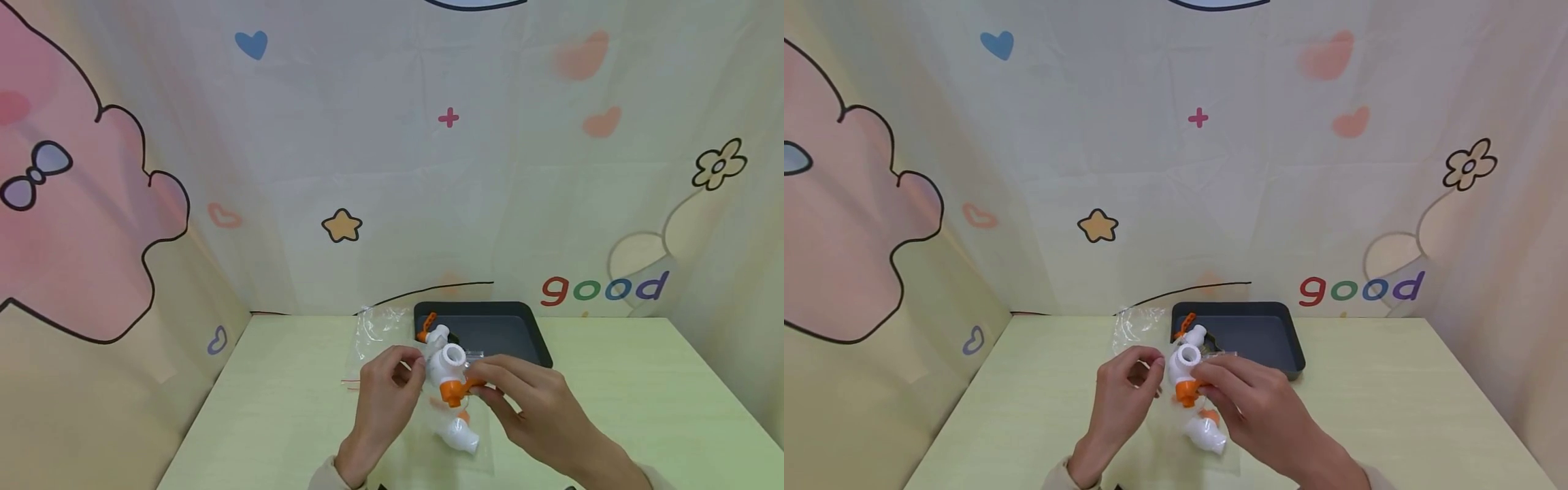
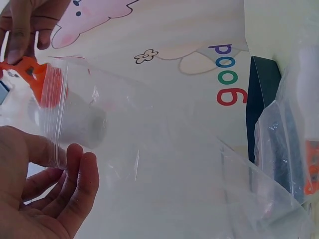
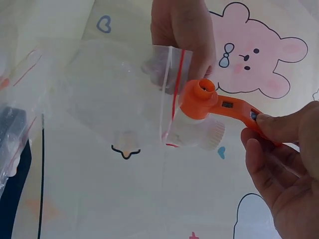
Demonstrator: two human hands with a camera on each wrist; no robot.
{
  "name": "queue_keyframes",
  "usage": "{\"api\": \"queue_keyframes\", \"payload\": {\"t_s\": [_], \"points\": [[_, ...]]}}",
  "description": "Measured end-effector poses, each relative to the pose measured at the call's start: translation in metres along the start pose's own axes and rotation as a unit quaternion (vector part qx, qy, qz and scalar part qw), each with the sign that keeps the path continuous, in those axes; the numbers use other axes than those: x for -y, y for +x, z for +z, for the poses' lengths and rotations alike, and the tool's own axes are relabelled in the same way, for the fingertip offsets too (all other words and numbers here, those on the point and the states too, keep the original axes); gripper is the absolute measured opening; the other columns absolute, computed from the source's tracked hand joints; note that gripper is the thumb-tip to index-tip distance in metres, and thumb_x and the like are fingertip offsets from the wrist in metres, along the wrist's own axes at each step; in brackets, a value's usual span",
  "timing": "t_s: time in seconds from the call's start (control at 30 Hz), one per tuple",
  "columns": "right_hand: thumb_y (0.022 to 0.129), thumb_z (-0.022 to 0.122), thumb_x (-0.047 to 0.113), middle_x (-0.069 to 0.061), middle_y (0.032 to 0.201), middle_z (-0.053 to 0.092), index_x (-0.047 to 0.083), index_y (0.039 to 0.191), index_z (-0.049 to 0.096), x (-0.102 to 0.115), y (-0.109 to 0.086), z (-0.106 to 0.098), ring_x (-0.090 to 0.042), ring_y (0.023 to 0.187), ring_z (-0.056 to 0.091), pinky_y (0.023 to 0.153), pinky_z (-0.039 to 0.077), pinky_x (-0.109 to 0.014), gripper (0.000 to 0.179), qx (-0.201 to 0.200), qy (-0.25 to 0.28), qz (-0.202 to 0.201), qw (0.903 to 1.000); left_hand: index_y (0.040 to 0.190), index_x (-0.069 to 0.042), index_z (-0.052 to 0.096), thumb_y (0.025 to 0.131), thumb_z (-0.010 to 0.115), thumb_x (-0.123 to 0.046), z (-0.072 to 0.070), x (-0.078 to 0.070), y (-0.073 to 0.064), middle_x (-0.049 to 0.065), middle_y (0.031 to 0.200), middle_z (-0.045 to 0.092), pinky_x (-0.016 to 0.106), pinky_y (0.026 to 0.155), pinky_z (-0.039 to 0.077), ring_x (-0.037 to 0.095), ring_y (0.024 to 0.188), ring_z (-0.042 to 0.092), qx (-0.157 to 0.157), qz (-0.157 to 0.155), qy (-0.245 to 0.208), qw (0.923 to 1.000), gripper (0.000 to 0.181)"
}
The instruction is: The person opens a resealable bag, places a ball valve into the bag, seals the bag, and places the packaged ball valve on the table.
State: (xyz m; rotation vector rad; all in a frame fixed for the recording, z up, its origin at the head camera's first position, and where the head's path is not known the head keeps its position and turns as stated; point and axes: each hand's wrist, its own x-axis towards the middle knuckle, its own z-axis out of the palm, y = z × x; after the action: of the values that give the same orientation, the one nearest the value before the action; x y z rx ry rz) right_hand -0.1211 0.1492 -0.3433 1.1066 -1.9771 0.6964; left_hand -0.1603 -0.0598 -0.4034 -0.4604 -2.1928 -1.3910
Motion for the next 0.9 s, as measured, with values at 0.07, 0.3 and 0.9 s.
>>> {"api": "queue_keyframes", "payload": {"t_s": [0.07,0.3,0.9], "points": [[0.102,0.047,0.036,0.001,0.092,0.071,0.011,0.103,0.07,-0.002,-0.002,0.003,-0.011,0.076,0.067,0.066,0.053,-0.013,0.033,0.016,0.006,0.014,0.9998,0.09,-0.01,0.07,0.087,0.07,-0.006,0.0,-0.001,-0.001,-0.001,0.08,0.068,0.019,0.056,0.053,0.0,0.059,0.056,0.004,-0.005,-0.003,1.0,0.005],[0.101,0.049,0.033,0.001,0.098,0.072,0.011,0.105,0.069,-0.008,-0.003,0.014,-0.01,0.079,0.068,0.068,0.053,-0.012,0.029,0.043,0.017,0.025,0.9986,0.094,-0.011,0.07,0.089,0.069,-0.005,0.001,-0.004,-0.002,0.0,0.083,0.069,0.02,0.056,0.055,0.002,0.059,0.059,0.023,-0.012,-0.033,0.9991,0.008],[0.074,0.082,0.004,0.005,0.09,0.068,0.014,0.096,0.068,-0.014,-0.004,0.044,-0.004,0.065,0.058,0.06,0.053,-0.018,0.028,0.148,-0.056,0.085,0.9837,0.095,-0.012,0.07,0.092,0.067,-0.008,0.008,-0.01,-0.007,0.0,0.086,0.07,0.02,0.053,0.054,0.008,0.061,0.064,0.032,-0.009,-0.089,0.9954,0.006]]}}
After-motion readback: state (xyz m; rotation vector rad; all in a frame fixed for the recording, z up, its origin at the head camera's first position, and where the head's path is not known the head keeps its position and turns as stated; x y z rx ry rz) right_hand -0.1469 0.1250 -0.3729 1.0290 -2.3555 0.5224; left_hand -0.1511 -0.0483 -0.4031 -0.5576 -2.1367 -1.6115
